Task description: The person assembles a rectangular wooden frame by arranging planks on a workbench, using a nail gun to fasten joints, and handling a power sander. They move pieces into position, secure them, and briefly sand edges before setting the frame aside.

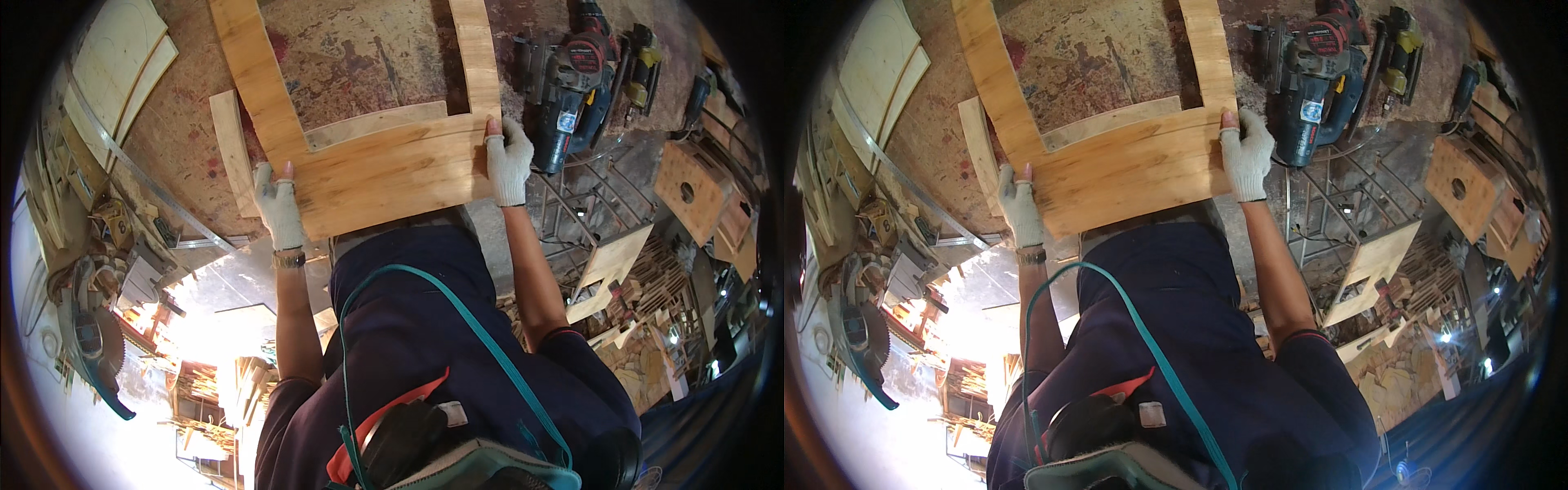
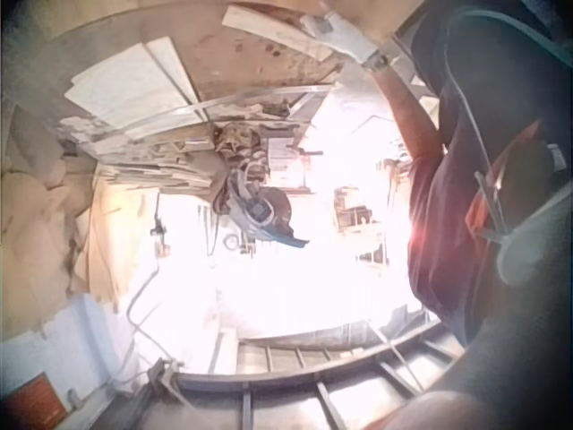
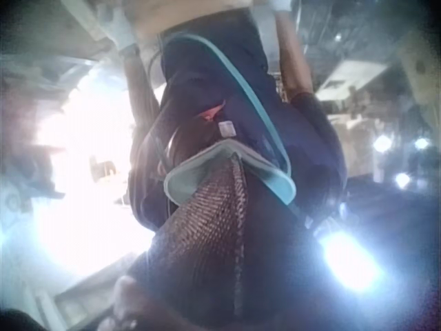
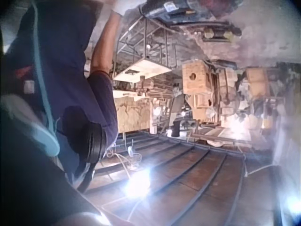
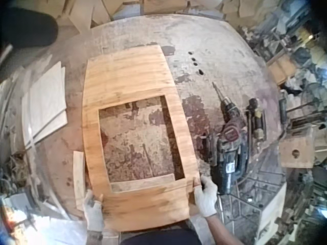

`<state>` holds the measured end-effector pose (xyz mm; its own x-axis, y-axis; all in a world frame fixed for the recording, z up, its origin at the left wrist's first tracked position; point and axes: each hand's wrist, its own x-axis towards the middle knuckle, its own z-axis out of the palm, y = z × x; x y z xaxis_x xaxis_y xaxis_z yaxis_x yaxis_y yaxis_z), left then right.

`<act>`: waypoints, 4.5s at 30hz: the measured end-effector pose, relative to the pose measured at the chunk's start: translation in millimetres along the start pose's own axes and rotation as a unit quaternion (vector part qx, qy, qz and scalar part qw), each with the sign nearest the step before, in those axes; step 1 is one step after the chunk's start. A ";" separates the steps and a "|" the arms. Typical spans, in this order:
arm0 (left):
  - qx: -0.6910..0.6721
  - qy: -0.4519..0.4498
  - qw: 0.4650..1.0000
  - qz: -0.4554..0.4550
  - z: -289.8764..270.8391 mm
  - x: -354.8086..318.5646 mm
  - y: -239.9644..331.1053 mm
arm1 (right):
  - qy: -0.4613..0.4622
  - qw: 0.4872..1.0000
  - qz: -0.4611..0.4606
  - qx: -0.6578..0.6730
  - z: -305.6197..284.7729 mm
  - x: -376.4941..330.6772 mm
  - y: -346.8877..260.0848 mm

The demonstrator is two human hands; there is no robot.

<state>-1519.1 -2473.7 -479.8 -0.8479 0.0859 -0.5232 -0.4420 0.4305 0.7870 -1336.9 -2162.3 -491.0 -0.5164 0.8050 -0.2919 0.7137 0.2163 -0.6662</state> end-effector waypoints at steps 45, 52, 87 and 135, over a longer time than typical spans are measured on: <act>0.042 0.168 0.984 0.046 -10.6 38.9 -33.6 | -0.004 0.971 0.095 0.218 29.2 -1.0 15.2; 0.027 0.183 0.982 0.023 -7.9 38.1 -37.4 | -0.029 0.965 0.117 0.232 20.6 -2.6 11.9; -0.011 0.167 0.986 0.025 -7.4 40.2 -40.0 | -0.032 0.978 0.103 0.180 18.3 5.3 4.3; 0.446 0.003 0.781 0.436 118.5 9.3 4.8 | -0.078 0.989 -0.095 -0.085 1.2 -34.4 -2.6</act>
<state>-1494.4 -2364.3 -519.6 -0.7152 0.6932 0.0894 0.6829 0.6658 0.3006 -1321.6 -2191.2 -480.1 -0.7060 0.6493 -0.2827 0.6587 0.4556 -0.5987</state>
